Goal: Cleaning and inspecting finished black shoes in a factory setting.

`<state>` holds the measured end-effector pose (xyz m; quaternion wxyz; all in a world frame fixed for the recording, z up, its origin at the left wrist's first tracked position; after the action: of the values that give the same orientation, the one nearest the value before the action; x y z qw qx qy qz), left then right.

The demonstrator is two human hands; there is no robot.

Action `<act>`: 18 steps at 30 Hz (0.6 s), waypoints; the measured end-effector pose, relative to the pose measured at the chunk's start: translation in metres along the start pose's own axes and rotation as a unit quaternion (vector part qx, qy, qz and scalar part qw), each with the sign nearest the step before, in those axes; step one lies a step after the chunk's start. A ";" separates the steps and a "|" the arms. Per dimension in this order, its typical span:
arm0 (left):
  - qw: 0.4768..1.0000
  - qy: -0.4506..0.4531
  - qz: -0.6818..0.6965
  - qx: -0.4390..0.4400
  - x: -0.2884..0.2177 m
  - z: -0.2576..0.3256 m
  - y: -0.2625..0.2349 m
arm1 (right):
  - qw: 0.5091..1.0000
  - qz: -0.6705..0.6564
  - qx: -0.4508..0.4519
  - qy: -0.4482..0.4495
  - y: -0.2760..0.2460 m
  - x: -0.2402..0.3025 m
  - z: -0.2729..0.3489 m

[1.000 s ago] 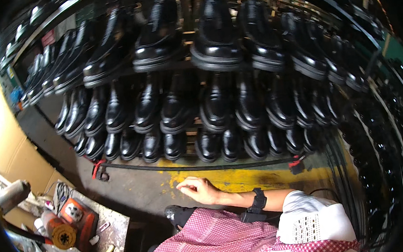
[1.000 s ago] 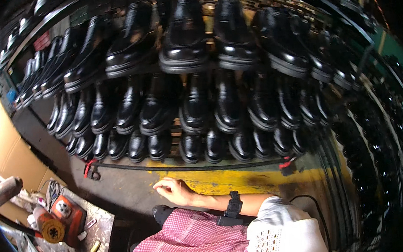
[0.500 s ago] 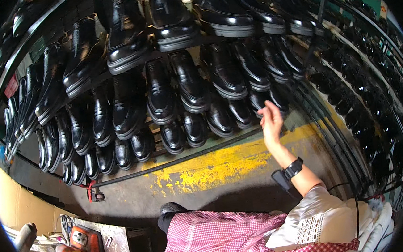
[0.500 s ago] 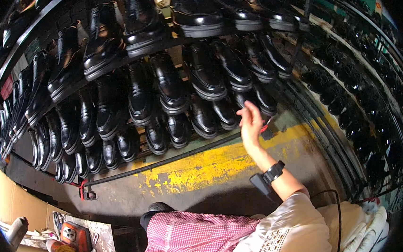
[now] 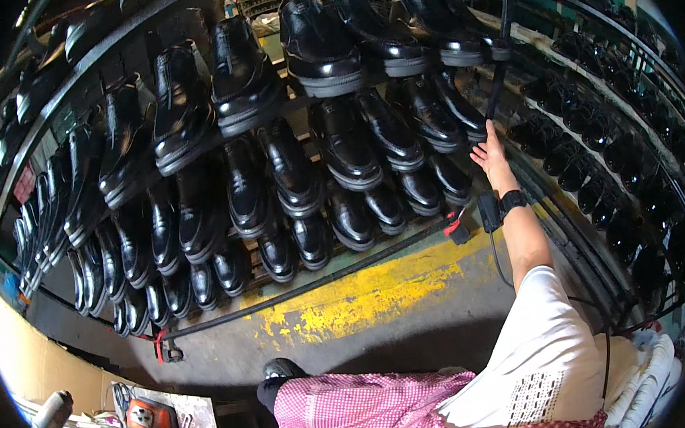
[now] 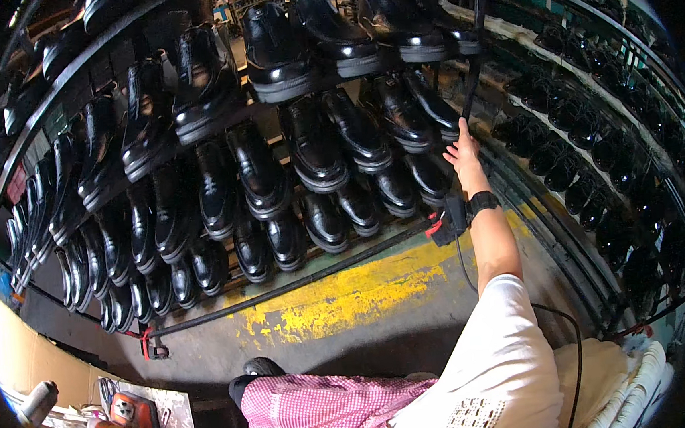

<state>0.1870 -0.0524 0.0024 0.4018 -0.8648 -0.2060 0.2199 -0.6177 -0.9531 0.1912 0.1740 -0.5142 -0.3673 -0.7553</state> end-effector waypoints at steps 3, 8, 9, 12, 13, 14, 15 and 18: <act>1.000 -0.017 0.004 -0.021 -0.013 0.003 0.018 | 0.999 0.032 0.018 0.038 0.016 0.006 -0.002; 0.997 -0.056 0.036 -0.045 -0.050 0.014 0.060 | 0.991 0.129 -0.004 0.027 -0.004 0.013 -0.045; 0.996 -0.064 0.038 -0.050 -0.054 0.015 0.063 | 0.993 0.119 0.020 0.013 -0.006 0.018 -0.053; 0.993 -0.088 0.020 -0.074 -0.059 0.022 0.058 | 0.990 0.124 0.015 0.060 0.004 -0.006 -0.040; 0.992 -0.097 0.014 -0.083 -0.063 0.025 0.057 | 0.989 0.136 0.021 0.060 0.011 -0.009 -0.031; 0.990 -0.107 0.006 -0.091 -0.066 0.029 0.053 | 0.985 0.135 0.051 0.089 0.024 -0.014 -0.017; 0.990 -0.109 0.011 -0.091 -0.063 0.028 0.058 | 0.988 0.101 0.065 0.093 0.023 -0.010 -0.020; 0.988 -0.119 0.019 -0.093 -0.054 0.027 0.065 | 0.998 0.039 0.036 0.014 0.024 0.003 -0.021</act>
<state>0.1398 -0.1034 -0.0531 0.2882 -0.8697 -0.2556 0.3086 -0.6170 -0.9848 0.1983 0.2267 -0.5106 -0.3720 -0.7413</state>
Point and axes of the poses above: each hand's wrist, its own z-axis away from the middle knuckle, its own y-axis out of the palm, x = y × z, the point moved 9 cm from there along -z, towards the middle knuckle, and after that the axes turned 4 degrees about x, right-handed, at the moved point
